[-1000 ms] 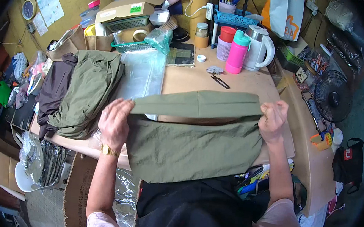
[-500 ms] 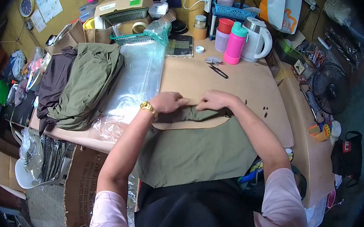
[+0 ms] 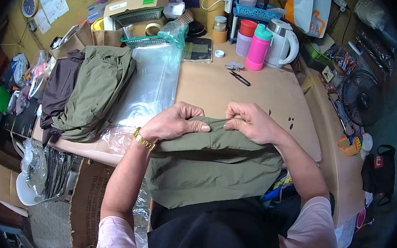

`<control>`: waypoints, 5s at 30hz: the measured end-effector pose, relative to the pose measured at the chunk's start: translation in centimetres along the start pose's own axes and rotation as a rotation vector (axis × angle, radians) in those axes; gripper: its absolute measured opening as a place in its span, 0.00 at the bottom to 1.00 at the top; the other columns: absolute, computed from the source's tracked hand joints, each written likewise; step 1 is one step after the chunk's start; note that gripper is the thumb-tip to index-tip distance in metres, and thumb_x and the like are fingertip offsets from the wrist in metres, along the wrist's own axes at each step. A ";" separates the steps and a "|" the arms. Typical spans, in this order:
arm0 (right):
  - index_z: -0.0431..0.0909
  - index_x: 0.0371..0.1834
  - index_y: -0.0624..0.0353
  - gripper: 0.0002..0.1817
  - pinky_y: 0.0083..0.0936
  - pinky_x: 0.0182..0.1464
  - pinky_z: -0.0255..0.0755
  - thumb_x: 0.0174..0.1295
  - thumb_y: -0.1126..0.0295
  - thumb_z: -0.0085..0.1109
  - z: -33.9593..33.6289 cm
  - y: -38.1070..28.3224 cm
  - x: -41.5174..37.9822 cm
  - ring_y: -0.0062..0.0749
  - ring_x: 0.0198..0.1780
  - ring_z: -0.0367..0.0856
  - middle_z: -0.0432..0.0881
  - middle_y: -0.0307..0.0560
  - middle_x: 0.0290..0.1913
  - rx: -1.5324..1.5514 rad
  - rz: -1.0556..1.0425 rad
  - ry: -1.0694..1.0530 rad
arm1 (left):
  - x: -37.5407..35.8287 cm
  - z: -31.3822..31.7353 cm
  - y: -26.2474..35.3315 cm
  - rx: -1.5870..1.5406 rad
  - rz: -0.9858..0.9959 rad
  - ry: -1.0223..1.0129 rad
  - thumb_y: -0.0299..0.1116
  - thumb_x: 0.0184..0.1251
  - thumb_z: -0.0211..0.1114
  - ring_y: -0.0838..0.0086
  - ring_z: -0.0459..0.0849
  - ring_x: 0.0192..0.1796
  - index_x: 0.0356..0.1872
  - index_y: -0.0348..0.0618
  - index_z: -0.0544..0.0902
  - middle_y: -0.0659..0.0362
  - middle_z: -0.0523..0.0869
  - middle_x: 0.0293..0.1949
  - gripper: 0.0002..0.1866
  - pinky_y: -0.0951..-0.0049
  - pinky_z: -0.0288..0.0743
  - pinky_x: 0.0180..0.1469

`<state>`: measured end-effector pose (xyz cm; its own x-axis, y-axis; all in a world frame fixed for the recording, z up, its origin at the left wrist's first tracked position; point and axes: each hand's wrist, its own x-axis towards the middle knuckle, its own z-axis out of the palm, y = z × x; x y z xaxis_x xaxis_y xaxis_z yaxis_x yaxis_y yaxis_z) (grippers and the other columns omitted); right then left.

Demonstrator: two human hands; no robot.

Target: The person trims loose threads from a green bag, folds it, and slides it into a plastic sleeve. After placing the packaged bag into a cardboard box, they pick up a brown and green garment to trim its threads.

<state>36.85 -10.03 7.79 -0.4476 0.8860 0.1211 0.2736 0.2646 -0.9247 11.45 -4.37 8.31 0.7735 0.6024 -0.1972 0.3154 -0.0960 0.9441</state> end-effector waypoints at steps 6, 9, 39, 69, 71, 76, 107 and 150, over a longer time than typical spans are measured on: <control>0.75 0.33 0.61 0.08 0.19 0.30 0.63 0.66 0.69 0.62 -4.6 -1.0 -3.3 0.13 0.29 0.69 0.74 0.32 0.24 -0.233 0.239 -0.188 | -4.1 -3.0 -2.0 -0.043 -0.018 -0.195 0.35 0.68 0.70 0.89 0.74 0.34 0.40 0.38 0.80 0.69 0.82 0.32 0.11 0.83 0.69 0.37; 0.78 0.32 0.59 0.09 0.18 0.33 0.65 0.67 0.67 0.61 -7.3 1.2 -4.4 0.13 0.31 0.70 0.77 0.31 0.27 -0.211 0.337 -0.367 | -6.1 -5.5 -3.9 -0.162 -0.125 -0.273 0.33 0.68 0.70 0.88 0.78 0.35 0.45 0.36 0.80 0.69 0.84 0.34 0.12 0.84 0.70 0.40; 0.76 0.30 0.57 0.08 0.42 0.59 0.64 0.53 0.72 0.67 -2.3 2.2 -8.2 0.37 0.41 0.79 0.77 0.42 0.31 -1.028 -0.179 0.555 | -5.4 -4.2 -5.7 0.870 0.382 0.594 0.30 0.52 0.76 0.60 0.83 0.40 0.34 0.43 0.85 0.58 0.85 0.34 0.10 0.60 0.71 0.56; 0.59 0.78 0.39 0.39 0.70 0.74 0.36 0.65 0.41 0.54 2.6 10.7 -6.4 0.60 0.81 0.43 0.49 0.55 0.81 -1.113 0.399 0.268 | -0.5 7.1 -12.6 1.006 -0.057 0.668 0.56 0.72 0.56 0.50 0.53 0.80 0.76 0.49 0.62 0.49 0.56 0.79 0.37 0.36 0.39 0.76; 0.57 0.79 0.37 0.40 0.72 0.73 0.36 0.65 0.37 0.52 2.5 10.8 -6.7 0.61 0.81 0.42 0.49 0.55 0.81 -1.114 0.419 0.226 | -2.9 4.8 -12.6 0.794 -0.006 0.499 0.50 0.68 0.61 0.50 0.54 0.79 0.75 0.49 0.63 0.49 0.58 0.78 0.36 0.38 0.40 0.76; 0.69 0.70 0.47 0.35 0.64 0.72 0.49 0.61 0.46 0.62 -0.3 7.2 -3.3 0.52 0.74 0.61 0.67 0.55 0.71 -1.060 0.469 0.028 | -14.0 -1.4 -12.6 1.001 -0.257 0.788 0.32 0.49 0.71 0.48 0.59 0.77 0.69 0.52 0.73 0.47 0.66 0.73 0.39 0.40 0.49 0.75; 0.76 0.34 0.64 0.11 0.36 0.49 0.73 0.44 0.79 0.60 26.8 3.6 12.8 0.43 0.46 0.77 0.75 0.52 0.40 -0.624 -0.659 -0.186 | -4.8 -12.9 -19.2 0.744 0.240 0.860 0.31 0.60 0.67 0.47 0.80 0.44 0.31 0.38 0.80 0.42 0.82 0.37 0.08 0.53 0.74 0.48; 0.70 0.72 0.35 0.27 0.78 0.72 0.28 0.68 0.51 0.47 29.4 2.5 20.9 0.59 0.81 0.41 0.51 0.53 0.81 -0.635 0.053 -0.235 | -14.7 -4.8 -20.6 0.607 -0.197 1.375 0.24 0.69 0.53 0.43 0.83 0.37 0.44 0.30 0.82 0.39 0.84 0.32 0.11 0.52 0.74 0.41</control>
<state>3.14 -1.99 -2.62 -0.5733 0.8166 -0.0672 0.7151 0.4586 -0.5275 -9.07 -7.38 -7.00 -0.2980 0.8606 0.4129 0.7871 -0.0232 0.6164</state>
